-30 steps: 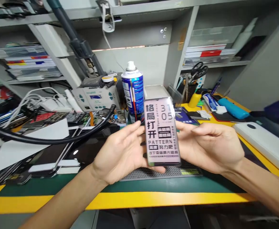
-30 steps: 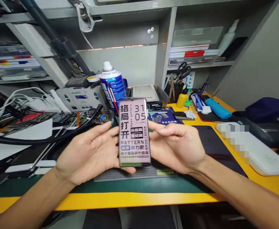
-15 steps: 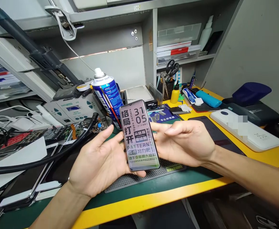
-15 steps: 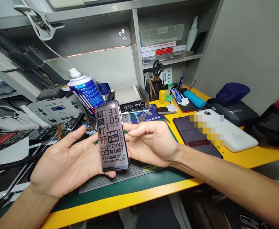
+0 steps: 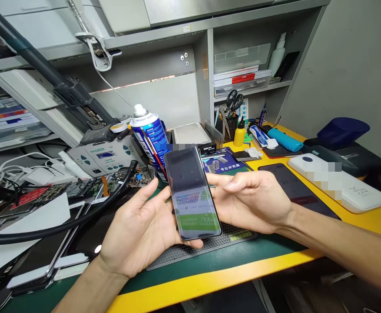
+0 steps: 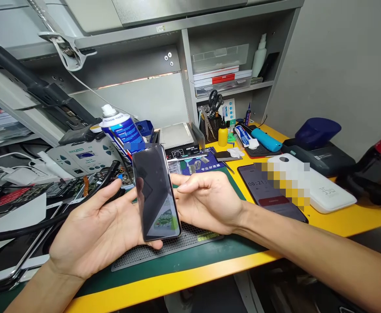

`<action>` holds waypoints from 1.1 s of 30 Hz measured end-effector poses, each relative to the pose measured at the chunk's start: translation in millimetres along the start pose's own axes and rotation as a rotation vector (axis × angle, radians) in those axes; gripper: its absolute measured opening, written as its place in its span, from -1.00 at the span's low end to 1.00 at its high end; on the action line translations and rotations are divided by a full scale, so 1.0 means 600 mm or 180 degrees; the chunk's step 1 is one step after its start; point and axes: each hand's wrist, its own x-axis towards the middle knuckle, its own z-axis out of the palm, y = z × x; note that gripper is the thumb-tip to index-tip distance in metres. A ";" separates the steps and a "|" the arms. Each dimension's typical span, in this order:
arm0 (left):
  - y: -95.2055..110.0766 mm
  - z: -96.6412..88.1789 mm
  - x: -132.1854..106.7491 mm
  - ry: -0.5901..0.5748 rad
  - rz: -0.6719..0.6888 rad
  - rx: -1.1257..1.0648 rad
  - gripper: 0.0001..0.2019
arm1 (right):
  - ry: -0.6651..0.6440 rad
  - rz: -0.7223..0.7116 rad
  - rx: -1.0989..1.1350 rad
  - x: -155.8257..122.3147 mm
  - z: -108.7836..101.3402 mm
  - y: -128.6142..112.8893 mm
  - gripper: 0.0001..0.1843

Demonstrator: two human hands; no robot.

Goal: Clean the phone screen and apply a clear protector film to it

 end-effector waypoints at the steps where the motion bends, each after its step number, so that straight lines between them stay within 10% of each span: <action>1: 0.000 0.000 0.001 -0.0009 0.0013 -0.0001 -0.39 | 0.0015 0.0006 -0.0002 0.000 0.000 0.000 -0.28; 9: -0.018 -0.002 -0.015 0.0224 -0.0102 0.0235 -0.33 | 0.0421 0.0570 -0.0221 0.007 -0.029 -0.010 -0.38; 16: 0.006 -0.034 -0.136 0.1586 -0.0098 0.2300 -0.57 | 0.0440 0.1581 -0.1070 0.040 -0.058 -0.025 -0.32; 22: 0.047 -0.054 -0.164 0.2266 0.0463 0.3638 -0.66 | 0.0076 0.1470 -0.1861 0.113 -0.065 0.007 -0.47; 33: 0.049 -0.110 -0.104 0.1915 0.0624 0.4334 -0.73 | 0.0719 0.1296 -0.3636 0.125 -0.028 0.004 -0.26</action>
